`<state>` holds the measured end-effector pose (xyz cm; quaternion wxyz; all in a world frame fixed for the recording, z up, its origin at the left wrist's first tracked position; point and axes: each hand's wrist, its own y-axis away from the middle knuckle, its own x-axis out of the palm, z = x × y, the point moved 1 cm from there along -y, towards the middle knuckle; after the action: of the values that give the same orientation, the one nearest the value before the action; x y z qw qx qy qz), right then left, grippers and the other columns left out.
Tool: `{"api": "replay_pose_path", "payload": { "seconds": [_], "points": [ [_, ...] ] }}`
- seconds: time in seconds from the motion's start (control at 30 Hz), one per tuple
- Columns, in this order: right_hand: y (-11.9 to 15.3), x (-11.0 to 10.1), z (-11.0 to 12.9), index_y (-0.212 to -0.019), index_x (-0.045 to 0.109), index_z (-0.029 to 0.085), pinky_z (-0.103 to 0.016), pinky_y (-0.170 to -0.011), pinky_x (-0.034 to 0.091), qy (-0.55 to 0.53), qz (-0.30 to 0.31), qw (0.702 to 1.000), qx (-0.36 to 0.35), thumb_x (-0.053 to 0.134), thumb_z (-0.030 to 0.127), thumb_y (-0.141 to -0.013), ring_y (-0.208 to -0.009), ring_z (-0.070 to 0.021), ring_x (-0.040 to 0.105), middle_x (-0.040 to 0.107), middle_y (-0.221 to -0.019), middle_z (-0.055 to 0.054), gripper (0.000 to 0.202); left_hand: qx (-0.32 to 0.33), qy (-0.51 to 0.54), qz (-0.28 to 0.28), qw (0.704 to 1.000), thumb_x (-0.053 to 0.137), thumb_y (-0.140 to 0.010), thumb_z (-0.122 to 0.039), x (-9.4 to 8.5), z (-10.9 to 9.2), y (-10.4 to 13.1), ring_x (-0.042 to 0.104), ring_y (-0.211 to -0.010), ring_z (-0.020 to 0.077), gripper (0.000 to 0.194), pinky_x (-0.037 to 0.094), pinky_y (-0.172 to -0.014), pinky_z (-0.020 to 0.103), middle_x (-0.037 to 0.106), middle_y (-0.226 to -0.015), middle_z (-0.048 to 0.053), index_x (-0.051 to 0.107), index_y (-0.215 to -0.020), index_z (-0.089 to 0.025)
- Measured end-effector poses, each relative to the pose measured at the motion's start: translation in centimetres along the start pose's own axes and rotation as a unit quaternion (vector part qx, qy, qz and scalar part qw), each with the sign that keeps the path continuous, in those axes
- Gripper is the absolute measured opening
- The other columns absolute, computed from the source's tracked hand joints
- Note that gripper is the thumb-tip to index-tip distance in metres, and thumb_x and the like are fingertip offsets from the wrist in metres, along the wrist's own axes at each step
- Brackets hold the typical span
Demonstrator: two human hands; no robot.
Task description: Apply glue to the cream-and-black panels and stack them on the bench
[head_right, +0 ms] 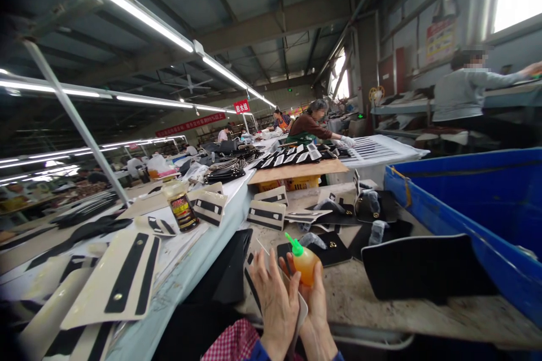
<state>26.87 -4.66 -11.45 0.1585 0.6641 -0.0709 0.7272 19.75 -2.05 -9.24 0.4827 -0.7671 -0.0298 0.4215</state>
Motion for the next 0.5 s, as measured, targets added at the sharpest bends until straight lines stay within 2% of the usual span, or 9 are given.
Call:
{"api": "replay_pose_path", "payload": {
  "seconds": [0.2,0.33,0.43,0.5],
  "points": [
    [0.3,0.3,-0.1,-0.103,0.078,0.012,-0.044,-0.106,0.05,0.004,0.012,1.0,-0.006,0.091,0.057,-0.061,-0.11,-0.0301,0.07,0.078,-0.107,-0.012,0.064,0.024,0.001,0.002,1.0,0.055,-0.098,-0.034,-0.1,0.3,1.6,0.035,-0.143,0.0471,0.06,0.043,-0.108,0.069,0.036,-0.152,0.031,0.038,-0.147,-0.004],
    [0.2,0.3,-0.2,-0.102,0.078,0.013,-0.04,-0.104,0.052,0.002,0.012,1.0,-0.018,0.092,0.054,-0.06,-0.099,-0.0261,0.074,0.079,-0.105,-0.01,0.06,0.037,0.008,0.005,0.999,0.047,-0.1,-0.044,-0.3,0.6,2.6,0.031,-0.144,0.0468,0.067,0.042,-0.107,0.069,0.032,-0.153,0.031,0.032,-0.15,-0.003],
    [0.2,0.2,-0.2,-0.103,0.078,0.014,-0.041,-0.104,0.051,-0.001,0.008,1.0,-0.021,0.091,0.055,-0.061,-0.1,-0.0257,0.074,0.079,-0.106,-0.01,0.06,0.04,0.022,0.015,0.999,0.036,-0.098,-0.059,-0.4,0.5,3.4,0.024,-0.148,0.0453,0.081,0.036,-0.111,0.068,0.029,-0.156,0.03,0.021,-0.157,-0.005],
    [0.1,0.2,-0.2,-0.102,0.077,0.013,-0.043,-0.105,0.051,0.0,0.004,1.0,-0.007,0.092,0.058,-0.058,-0.1,-0.0274,0.073,0.079,-0.105,-0.011,0.065,0.039,0.045,0.011,0.998,0.027,-0.095,-0.068,-0.4,0.1,4.1,0.02,-0.151,0.0433,0.09,0.026,-0.116,0.066,0.028,-0.159,0.028,0.013,-0.16,-0.007]
  ]
}}
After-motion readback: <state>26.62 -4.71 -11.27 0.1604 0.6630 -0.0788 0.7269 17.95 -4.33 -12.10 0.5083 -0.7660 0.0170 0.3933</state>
